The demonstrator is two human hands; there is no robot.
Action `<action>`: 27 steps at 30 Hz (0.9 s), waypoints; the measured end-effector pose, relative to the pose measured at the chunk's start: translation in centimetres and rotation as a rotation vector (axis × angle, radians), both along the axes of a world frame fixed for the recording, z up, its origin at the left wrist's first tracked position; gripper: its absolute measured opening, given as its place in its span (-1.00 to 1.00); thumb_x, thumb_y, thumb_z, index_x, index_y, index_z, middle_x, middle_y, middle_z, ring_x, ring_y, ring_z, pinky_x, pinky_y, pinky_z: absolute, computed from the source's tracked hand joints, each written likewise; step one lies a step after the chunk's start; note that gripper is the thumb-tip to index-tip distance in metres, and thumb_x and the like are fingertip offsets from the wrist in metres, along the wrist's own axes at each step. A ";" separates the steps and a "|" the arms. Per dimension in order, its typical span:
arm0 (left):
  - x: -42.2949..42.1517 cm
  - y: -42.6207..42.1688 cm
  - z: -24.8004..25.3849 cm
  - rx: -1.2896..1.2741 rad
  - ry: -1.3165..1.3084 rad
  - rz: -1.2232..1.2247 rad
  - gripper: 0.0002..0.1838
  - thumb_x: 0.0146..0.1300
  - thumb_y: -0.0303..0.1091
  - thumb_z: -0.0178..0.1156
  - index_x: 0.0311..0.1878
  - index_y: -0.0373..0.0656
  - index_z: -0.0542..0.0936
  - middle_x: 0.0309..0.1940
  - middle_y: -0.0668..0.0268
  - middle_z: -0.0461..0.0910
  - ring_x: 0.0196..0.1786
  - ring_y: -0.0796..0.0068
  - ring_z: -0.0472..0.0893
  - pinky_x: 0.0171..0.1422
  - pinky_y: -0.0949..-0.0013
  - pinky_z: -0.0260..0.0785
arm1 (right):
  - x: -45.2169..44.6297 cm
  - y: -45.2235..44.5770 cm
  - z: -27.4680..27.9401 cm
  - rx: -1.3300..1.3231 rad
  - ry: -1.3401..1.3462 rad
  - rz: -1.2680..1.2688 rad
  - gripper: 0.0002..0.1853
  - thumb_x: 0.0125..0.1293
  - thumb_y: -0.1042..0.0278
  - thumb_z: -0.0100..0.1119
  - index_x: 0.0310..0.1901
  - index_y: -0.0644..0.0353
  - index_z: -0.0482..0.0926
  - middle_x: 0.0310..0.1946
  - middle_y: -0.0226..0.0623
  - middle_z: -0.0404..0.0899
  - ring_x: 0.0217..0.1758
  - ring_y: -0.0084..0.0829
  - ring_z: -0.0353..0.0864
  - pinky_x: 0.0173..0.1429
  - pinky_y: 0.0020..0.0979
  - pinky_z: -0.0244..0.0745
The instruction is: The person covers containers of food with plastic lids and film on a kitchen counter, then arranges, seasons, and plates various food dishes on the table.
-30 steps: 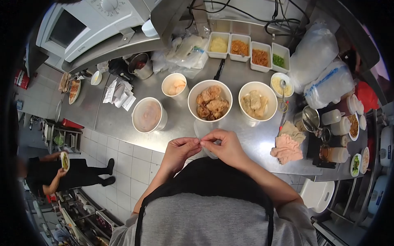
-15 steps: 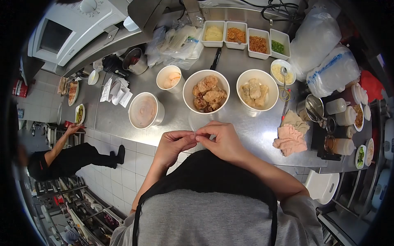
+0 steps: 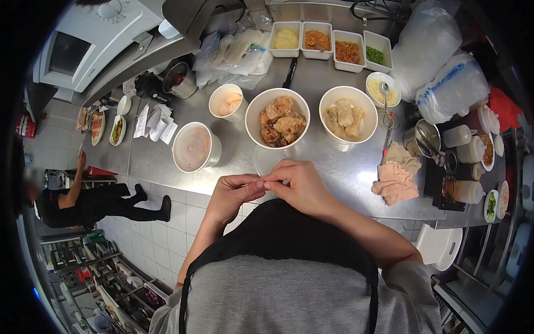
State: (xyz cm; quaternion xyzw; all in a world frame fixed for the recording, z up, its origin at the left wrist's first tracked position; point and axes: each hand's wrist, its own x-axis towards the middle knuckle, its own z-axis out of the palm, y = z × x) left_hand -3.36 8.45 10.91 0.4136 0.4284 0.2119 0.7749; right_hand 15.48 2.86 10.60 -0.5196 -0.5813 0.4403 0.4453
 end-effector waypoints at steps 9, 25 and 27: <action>0.0 0.0 0.2 -0.016 0.016 0.001 -0.83 0.13 -0.46 0.28 -0.21 -0.32 0.64 -0.26 0.18 0.64 -0.22 0.42 0.65 -0.02 0.40 0.57 | 0.0 0.1 0.1 -0.002 -0.005 0.008 -0.88 0.13 0.46 0.26 -0.29 0.23 0.68 -0.45 -0.26 0.59 -0.43 -0.44 0.58 -0.34 -0.46 0.43; -0.2 0.1 0.0 0.017 0.008 -0.040 -0.84 0.14 -0.46 0.28 -0.22 -0.31 0.65 -0.25 0.20 0.64 -0.20 0.46 0.64 -0.03 0.45 0.55 | -0.1 0.0 0.0 0.017 -0.037 0.014 -0.89 0.13 0.45 0.24 -0.30 0.23 0.67 -0.45 -0.24 0.58 -0.42 -0.36 0.58 -0.32 -0.43 0.45; -0.2 0.1 0.0 0.018 0.006 -0.041 -0.84 0.14 -0.46 0.28 -0.22 -0.30 0.65 -0.25 0.20 0.64 -0.19 0.46 0.63 -0.03 0.46 0.55 | -0.1 0.1 0.1 0.014 -0.037 0.017 -0.89 0.13 0.45 0.24 -0.30 0.23 0.67 -0.45 -0.24 0.58 -0.42 -0.36 0.58 -0.32 -0.43 0.45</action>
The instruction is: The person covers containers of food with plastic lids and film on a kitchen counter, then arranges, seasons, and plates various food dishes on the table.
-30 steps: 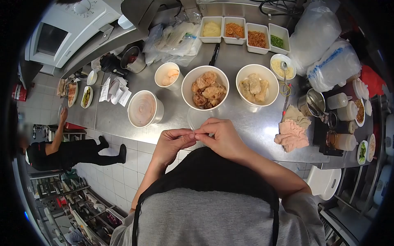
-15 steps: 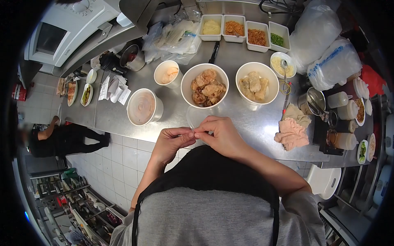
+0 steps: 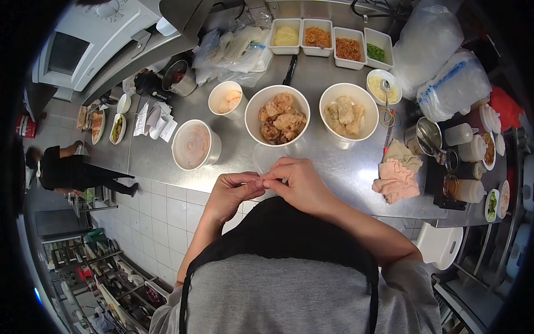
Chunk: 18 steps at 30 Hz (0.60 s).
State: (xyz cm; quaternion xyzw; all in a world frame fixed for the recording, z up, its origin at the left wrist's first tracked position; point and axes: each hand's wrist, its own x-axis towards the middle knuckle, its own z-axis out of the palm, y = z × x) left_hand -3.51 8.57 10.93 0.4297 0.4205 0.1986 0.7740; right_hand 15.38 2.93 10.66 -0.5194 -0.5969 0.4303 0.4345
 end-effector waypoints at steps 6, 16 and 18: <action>-0.1 -0.1 -0.1 -0.028 -0.010 0.015 -0.85 0.15 -0.46 0.27 -0.22 -0.30 0.65 -0.24 0.20 0.64 -0.19 0.47 0.64 -0.03 0.46 0.55 | 0.0 0.0 0.1 0.014 -0.010 0.003 -0.89 0.13 0.45 0.24 -0.30 0.23 0.67 -0.45 -0.24 0.58 -0.42 -0.35 0.59 -0.32 -0.42 0.45; -0.2 0.0 -0.1 -0.006 -0.023 0.000 -0.86 0.14 -0.48 0.28 -0.24 -0.31 0.66 -0.24 0.23 0.63 -0.20 0.46 0.64 -0.03 0.46 0.56 | -0.1 -0.2 0.2 0.000 -0.027 0.013 -0.87 0.13 0.43 0.24 -0.29 0.25 0.65 -0.44 -0.21 0.58 -0.38 -0.31 0.60 -0.28 -0.40 0.47; -0.2 -0.1 0.1 -0.012 -0.031 -0.002 -0.85 0.14 -0.48 0.27 -0.22 -0.31 0.65 -0.24 0.22 0.63 -0.19 0.45 0.64 -0.02 0.45 0.55 | -0.1 -0.1 0.3 0.022 -0.055 0.020 -0.83 0.12 0.41 0.25 -0.27 0.27 0.63 -0.43 -0.19 0.56 -0.35 -0.28 0.60 -0.25 -0.36 0.47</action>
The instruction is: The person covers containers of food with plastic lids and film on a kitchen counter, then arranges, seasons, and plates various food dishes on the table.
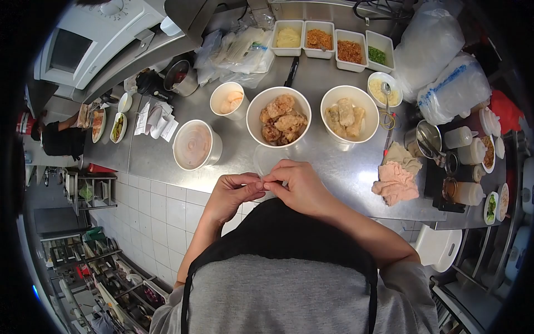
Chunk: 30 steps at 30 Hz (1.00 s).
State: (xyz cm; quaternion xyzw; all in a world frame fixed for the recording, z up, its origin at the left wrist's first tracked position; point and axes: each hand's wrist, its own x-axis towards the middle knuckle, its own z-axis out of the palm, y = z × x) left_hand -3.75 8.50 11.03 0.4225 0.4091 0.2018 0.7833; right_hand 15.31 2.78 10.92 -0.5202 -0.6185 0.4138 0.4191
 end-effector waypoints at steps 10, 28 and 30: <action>-0.3 1.6 4.1 0.286 -0.063 0.006 -0.86 0.24 -0.51 0.12 -0.18 -0.32 0.61 -0.18 0.20 0.62 -0.09 0.40 0.61 0.11 0.32 0.47 | 11.8 -4.6 8.7 -0.010 0.017 -0.200 -0.87 0.15 0.45 0.26 -0.28 0.22 0.55 -0.40 -0.46 0.52 -0.47 -0.69 0.45 -0.47 -0.53 0.39; 7.6 1.5 2.8 0.590 -0.079 -0.445 -0.67 0.22 -0.38 0.24 0.04 -0.24 0.49 -0.22 0.37 0.59 -0.15 0.63 0.55 -0.03 0.50 0.39 | 7.4 -9.0 4.0 -0.144 0.100 -0.374 -0.83 0.13 0.45 0.30 -0.27 0.29 0.55 -0.49 -0.49 0.49 -0.45 -0.71 0.42 -0.39 -0.60 0.35; 7.4 1.3 2.3 0.372 -0.089 -0.497 -0.68 0.22 -0.36 0.25 0.01 -0.25 0.48 -0.24 0.40 0.59 -0.16 0.69 0.52 -0.06 0.51 0.40 | 7.2 -8.6 3.8 -0.180 0.116 -0.395 -0.84 0.13 0.43 0.31 -0.30 0.29 0.55 -0.51 -0.49 0.49 -0.48 -0.71 0.41 -0.42 -0.61 0.32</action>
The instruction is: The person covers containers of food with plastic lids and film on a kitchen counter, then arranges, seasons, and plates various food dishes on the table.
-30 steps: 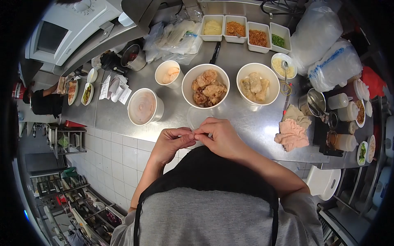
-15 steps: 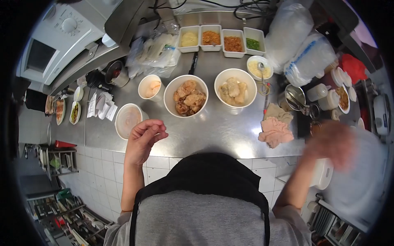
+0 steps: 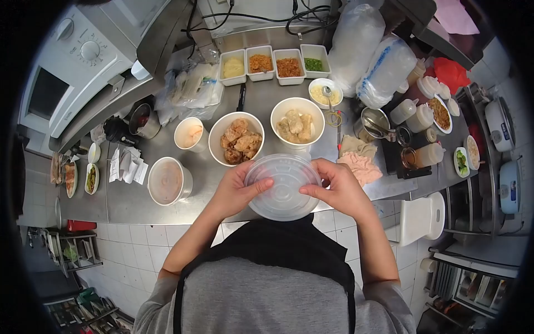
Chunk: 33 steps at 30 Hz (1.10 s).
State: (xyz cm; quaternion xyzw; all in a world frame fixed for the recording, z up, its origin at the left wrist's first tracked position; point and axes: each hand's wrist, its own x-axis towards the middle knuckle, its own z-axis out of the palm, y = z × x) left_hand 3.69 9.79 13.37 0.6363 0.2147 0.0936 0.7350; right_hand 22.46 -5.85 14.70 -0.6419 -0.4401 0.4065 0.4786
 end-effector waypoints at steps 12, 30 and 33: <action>1.3 0.9 4.1 0.063 -0.304 -0.056 -0.67 0.33 -0.38 0.09 0.13 -0.22 0.38 -0.07 0.26 0.53 -0.04 0.43 0.56 0.12 0.38 0.32 | 3.6 -16.3 -11.2 -0.320 -0.649 -0.865 -0.83 0.18 0.30 0.08 -0.47 0.17 0.55 -0.57 -0.18 0.55 -0.59 -0.37 0.49 -0.50 -0.33 0.39; 0.1 0.8 0.7 0.162 -0.219 -0.082 -0.77 0.30 -0.47 0.09 0.02 -0.24 0.47 -0.07 0.28 0.52 0.02 0.47 0.51 0.16 0.38 0.33 | -3.6 -14.0 -10.9 -0.376 -0.129 -0.510 -0.85 0.04 0.51 0.29 -0.52 0.30 0.48 -0.70 -0.43 0.41 -0.58 -0.62 0.44 -0.47 -0.50 0.35; 1.2 -1.7 1.8 0.510 -0.233 -0.064 -0.66 0.22 -0.44 0.20 0.07 -0.21 0.47 0.04 0.26 0.48 0.07 0.50 0.47 0.16 0.46 0.26 | -3.0 -10.1 -3.7 -0.111 -0.235 -0.396 -0.84 0.06 0.50 0.30 -0.48 0.29 0.48 -0.66 -0.45 0.42 -0.56 -0.63 0.41 -0.45 -0.51 0.32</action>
